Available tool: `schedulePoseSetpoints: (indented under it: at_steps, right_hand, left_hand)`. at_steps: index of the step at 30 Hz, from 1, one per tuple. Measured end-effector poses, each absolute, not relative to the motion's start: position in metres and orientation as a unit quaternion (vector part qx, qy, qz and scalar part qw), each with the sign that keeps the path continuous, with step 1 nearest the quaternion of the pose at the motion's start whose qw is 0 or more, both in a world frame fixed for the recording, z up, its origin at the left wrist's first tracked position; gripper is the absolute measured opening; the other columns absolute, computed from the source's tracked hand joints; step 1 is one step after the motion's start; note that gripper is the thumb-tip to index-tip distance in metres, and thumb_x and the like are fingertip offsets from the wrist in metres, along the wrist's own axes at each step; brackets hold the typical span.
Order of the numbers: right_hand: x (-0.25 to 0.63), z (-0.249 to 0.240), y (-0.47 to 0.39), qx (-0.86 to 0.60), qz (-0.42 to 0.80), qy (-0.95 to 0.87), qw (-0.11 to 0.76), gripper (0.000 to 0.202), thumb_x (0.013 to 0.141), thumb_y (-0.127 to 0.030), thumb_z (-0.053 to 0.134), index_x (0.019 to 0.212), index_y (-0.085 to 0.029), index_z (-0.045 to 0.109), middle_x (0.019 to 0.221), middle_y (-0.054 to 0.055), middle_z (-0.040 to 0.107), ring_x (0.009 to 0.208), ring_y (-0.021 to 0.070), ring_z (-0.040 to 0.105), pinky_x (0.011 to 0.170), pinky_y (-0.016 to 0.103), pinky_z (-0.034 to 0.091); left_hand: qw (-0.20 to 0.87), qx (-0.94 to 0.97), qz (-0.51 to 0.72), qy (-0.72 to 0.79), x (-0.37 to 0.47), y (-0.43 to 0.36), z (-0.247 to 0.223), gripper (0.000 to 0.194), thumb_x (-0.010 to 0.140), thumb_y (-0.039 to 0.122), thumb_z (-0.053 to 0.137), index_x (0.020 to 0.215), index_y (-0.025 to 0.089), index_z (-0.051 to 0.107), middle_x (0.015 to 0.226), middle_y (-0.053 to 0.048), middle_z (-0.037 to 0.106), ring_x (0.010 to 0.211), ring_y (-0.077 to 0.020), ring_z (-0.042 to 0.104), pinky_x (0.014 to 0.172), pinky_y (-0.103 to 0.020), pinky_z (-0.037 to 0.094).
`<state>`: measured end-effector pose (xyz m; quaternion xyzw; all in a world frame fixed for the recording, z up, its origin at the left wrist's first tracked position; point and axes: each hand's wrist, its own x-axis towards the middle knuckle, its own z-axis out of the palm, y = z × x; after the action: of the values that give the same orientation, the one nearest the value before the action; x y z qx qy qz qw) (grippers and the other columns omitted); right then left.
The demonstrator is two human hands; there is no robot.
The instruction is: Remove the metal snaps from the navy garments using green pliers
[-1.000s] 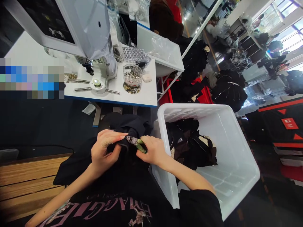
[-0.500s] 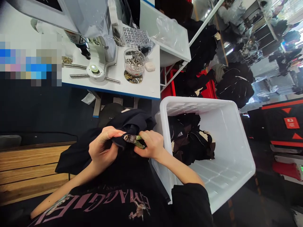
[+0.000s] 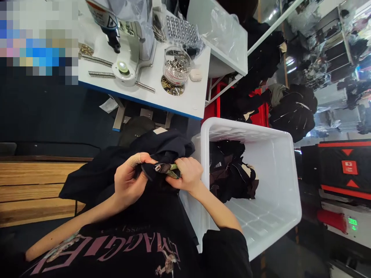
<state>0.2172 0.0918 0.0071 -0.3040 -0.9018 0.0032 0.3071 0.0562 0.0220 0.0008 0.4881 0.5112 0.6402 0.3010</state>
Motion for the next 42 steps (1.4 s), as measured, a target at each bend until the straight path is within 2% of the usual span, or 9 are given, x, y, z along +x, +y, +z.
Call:
schedulePoseSetpoints:
  at_steps: [10,17,22,30,36,42]
  right_hand:
    - [0.206,-0.007,0.085,-0.347,0.042,-0.871,0.345,0.016,0.071,-0.032,0.054,0.068,-0.022,0.042,0.054,-0.003,0.043,0.049,0.0121,0.041,0.048,0.027,0.03]
    - [0.209,-0.005,0.091,-0.339,0.015,-0.881,0.33,0.015,0.071,-0.029,0.053,0.067,-0.021,0.041,0.052,-0.003,0.042,0.048,0.0113,0.039,0.046,0.026,0.032]
    - [0.213,-0.009,0.094,-0.317,-0.025,-0.883,0.344,0.02,0.075,-0.031,0.05,0.063,-0.022,0.036,0.048,-0.005,0.033,0.045,0.0106,0.033,0.044,0.026,0.027]
    - [0.213,-0.015,0.097,-0.304,-0.034,-0.885,0.351,0.023,0.079,-0.036,0.048,0.065,-0.023,0.036,0.05,-0.004,0.032,0.046,0.0115,0.034,0.044,0.026,0.027]
    - [0.213,-0.015,0.095,-0.305,-0.002,-0.885,0.351,0.02,0.075,-0.034,0.053,0.068,-0.023,0.038,0.051,-0.004,0.033,0.046,0.012,0.036,0.044,0.026,0.028]
    - [0.208,-0.016,0.091,-0.318,0.005,-0.879,0.356,0.016,0.07,-0.033,0.05,0.072,-0.023,0.038,0.05,-0.005,0.034,0.04,0.0108,0.035,0.04,0.026,0.027]
  left_hand:
    - [0.296,0.449,0.671,0.511,0.063,0.023,0.001,0.021,0.081,0.003,0.051,0.094,0.02,0.054,0.08,0.001,0.059,0.072,-0.0099,0.058,0.066,-0.022,0.047]
    - [0.253,0.509,0.657,0.496,0.055,0.031,0.003,0.033,0.078,-0.004,0.046,0.099,0.019,0.059,0.081,-0.001,0.059,0.072,-0.01,0.056,0.064,-0.023,0.047]
    - [0.269,0.512,0.645,0.5,0.059,0.029,0.006,0.027,0.076,-0.003,0.047,0.093,0.017,0.056,0.075,0.0,0.057,0.068,-0.0091,0.053,0.061,-0.021,0.045]
    - [0.297,0.493,0.653,0.492,0.061,0.026,0.003,0.027,0.076,-0.003,0.048,0.092,0.016,0.056,0.076,0.001,0.056,0.069,-0.0085,0.053,0.061,-0.02,0.044]
    - [0.303,0.489,0.648,0.5,0.061,0.027,0.004,0.022,0.078,0.0,0.048,0.09,0.017,0.056,0.074,0.001,0.056,0.066,-0.0089,0.053,0.059,-0.021,0.044]
    - [0.298,0.484,0.653,0.5,0.062,0.026,0.005,0.022,0.079,0.001,0.046,0.091,0.018,0.055,0.074,0.0,0.058,0.067,-0.0106,0.054,0.06,-0.023,0.045]
